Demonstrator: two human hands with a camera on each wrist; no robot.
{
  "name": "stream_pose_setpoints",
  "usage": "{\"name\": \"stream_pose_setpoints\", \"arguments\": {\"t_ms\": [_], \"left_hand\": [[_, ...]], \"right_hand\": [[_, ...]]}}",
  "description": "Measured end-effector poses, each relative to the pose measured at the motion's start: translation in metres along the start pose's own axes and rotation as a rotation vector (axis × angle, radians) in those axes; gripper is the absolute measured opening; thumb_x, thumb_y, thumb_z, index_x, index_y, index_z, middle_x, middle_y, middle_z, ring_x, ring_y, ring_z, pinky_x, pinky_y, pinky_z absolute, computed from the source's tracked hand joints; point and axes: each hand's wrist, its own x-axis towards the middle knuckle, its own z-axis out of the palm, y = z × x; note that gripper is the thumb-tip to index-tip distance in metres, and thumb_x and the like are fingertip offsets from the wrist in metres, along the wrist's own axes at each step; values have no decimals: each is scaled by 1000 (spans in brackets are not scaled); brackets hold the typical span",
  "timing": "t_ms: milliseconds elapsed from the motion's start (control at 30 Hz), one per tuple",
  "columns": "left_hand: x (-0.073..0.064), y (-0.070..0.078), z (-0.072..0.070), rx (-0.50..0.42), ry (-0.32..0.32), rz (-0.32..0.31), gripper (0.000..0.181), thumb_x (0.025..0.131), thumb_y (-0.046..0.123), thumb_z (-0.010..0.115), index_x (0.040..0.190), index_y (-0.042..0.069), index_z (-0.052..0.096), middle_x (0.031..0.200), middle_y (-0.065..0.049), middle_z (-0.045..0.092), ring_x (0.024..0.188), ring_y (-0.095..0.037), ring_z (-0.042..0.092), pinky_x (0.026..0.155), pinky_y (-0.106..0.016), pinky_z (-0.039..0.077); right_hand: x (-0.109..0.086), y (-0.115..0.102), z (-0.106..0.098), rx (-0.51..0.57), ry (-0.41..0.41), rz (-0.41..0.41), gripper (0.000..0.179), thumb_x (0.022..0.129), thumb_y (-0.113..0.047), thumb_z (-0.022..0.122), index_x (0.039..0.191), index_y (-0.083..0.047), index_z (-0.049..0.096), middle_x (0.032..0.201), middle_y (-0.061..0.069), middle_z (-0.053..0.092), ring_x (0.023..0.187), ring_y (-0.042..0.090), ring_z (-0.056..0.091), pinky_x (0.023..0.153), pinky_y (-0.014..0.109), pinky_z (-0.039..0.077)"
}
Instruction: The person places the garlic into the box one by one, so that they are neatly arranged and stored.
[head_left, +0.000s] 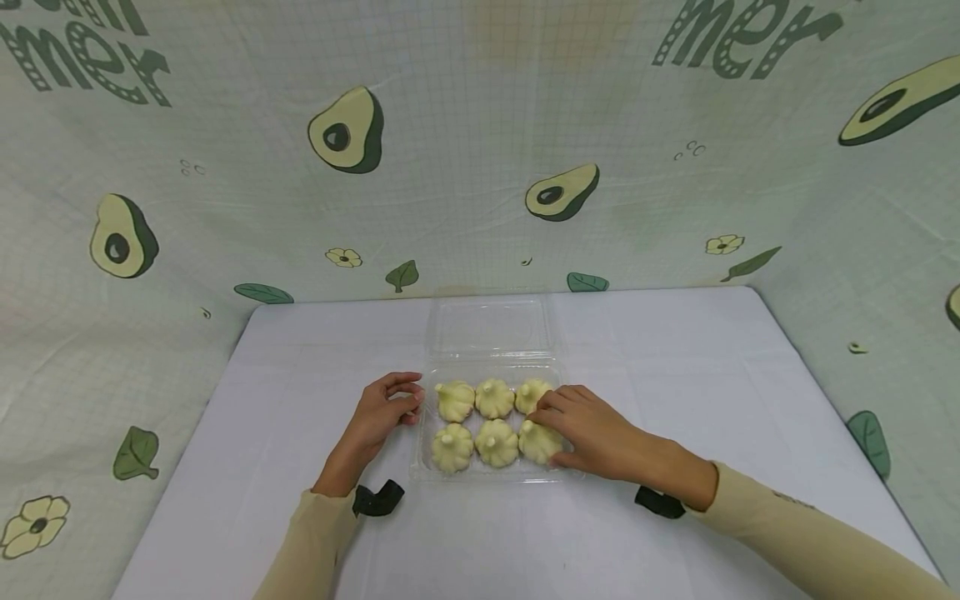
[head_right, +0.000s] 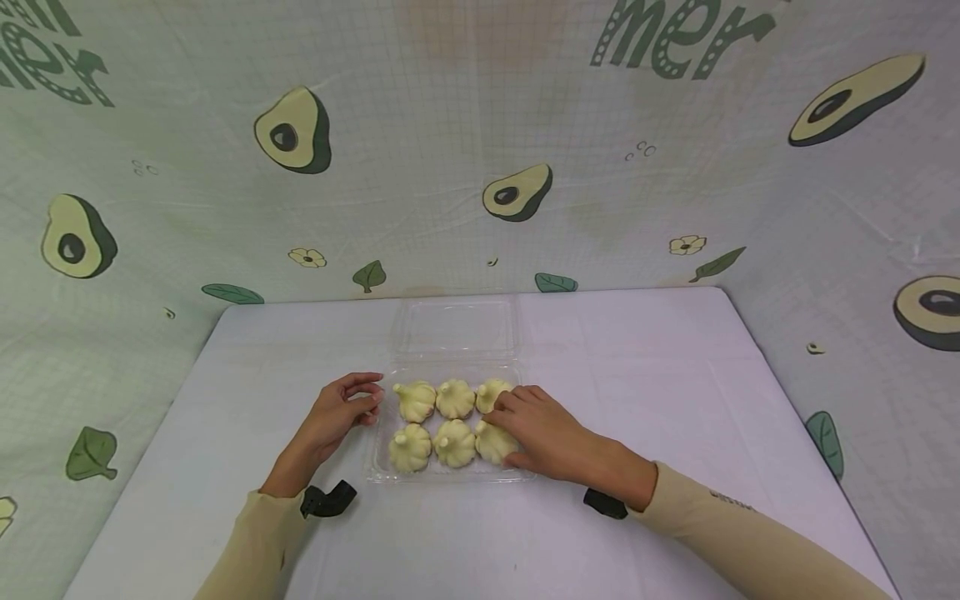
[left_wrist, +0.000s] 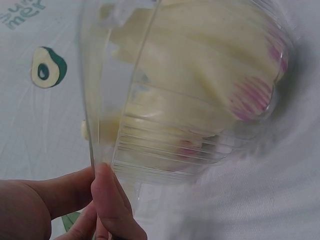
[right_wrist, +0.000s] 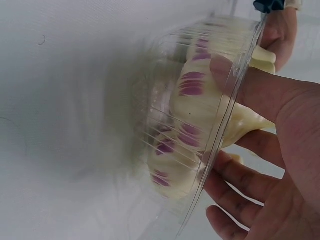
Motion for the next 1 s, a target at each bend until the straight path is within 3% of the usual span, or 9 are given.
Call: {"name": "stream_pose_setpoints", "arguments": {"t_ms": [800, 1000], "left_hand": [[0, 0, 0, -13, -4, -1, 40, 103, 0, 65, 142, -7, 57, 110, -10, 64, 81, -13, 64, 67, -21, 58], [0, 1, 0, -6, -4, 1, 40, 104, 2, 65, 142, -6, 57, 112, -10, 64, 81, -13, 65, 67, -21, 58]], "right_hand": [[-1, 2, 2, 5, -2, 12, 47, 81, -20, 94, 123, -10, 77, 116, 1, 68, 112, 25, 62, 103, 46, 50], [-3, 5, -2, 20, 42, 15, 45, 81, -20, 94, 121, -10, 76, 116, 1, 69, 112, 25, 63, 104, 47, 50]]}}
